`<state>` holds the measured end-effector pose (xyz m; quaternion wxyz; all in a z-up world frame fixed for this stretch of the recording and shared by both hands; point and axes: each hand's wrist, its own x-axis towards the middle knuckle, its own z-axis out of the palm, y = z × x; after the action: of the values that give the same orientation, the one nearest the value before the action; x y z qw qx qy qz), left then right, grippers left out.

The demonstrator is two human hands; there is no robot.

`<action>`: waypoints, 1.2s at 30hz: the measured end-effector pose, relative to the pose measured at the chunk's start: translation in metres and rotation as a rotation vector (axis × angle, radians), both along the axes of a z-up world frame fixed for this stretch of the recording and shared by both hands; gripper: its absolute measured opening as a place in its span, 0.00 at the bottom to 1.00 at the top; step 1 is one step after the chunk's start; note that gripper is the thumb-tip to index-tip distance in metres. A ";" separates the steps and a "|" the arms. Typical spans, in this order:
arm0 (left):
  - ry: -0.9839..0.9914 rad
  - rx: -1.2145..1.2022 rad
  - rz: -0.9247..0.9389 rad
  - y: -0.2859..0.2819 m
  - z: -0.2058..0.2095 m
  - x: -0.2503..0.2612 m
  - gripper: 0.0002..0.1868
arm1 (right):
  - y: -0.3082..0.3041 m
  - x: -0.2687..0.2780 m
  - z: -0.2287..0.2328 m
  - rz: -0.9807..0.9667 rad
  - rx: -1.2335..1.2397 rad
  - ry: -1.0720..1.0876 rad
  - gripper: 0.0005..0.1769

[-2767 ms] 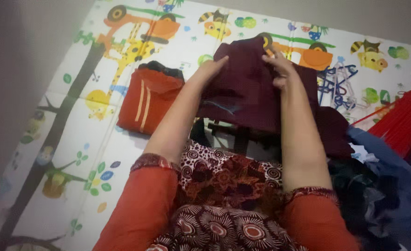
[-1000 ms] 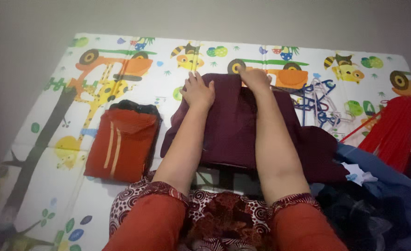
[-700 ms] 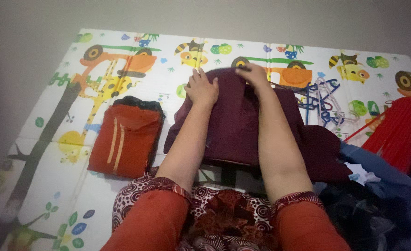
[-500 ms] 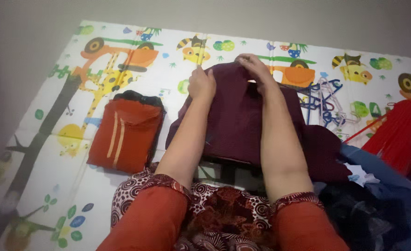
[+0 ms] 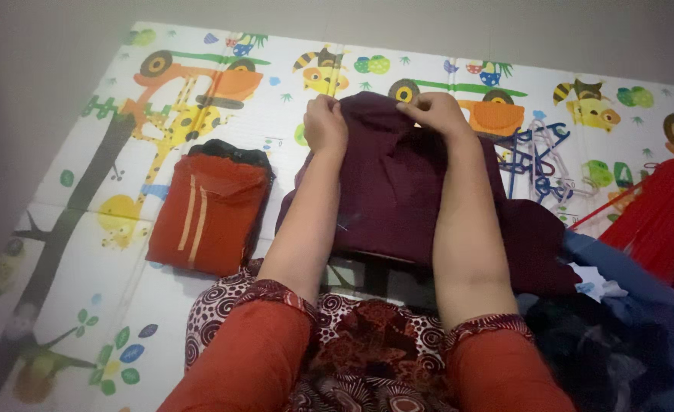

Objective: The person folds a maroon shirt on a small wooden table. They smooth the fabric, fold the sleeves inward, and fold the shirt in half multiple times to create a compact bundle. The folded shirt is then placed on top of a stack of other folded clothes.

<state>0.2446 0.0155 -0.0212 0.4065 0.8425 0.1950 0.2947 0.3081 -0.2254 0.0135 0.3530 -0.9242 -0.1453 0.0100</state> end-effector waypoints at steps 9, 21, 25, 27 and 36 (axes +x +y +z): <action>-0.088 0.019 0.027 -0.001 -0.001 0.005 0.04 | 0.001 0.026 -0.037 0.061 0.549 0.076 0.25; -0.393 -0.074 -0.073 0.010 -0.039 0.037 0.04 | -0.001 0.009 -0.015 -0.013 0.367 0.312 0.28; -0.386 -0.014 -0.064 0.015 -0.049 0.045 0.05 | 0.004 0.007 -0.013 -0.114 0.034 -0.162 0.27; -0.331 -0.010 -0.063 0.015 -0.053 0.048 0.06 | 0.006 0.003 -0.011 -0.102 0.074 -0.213 0.26; -0.366 -0.168 -0.059 0.021 -0.057 0.054 0.05 | 0.009 -0.006 0.005 0.068 0.578 0.364 0.31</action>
<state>0.2986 0.0366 -0.0785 0.5127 0.7433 0.1169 0.4135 0.3016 -0.2167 0.0181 0.6199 -0.7636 -0.1076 0.1450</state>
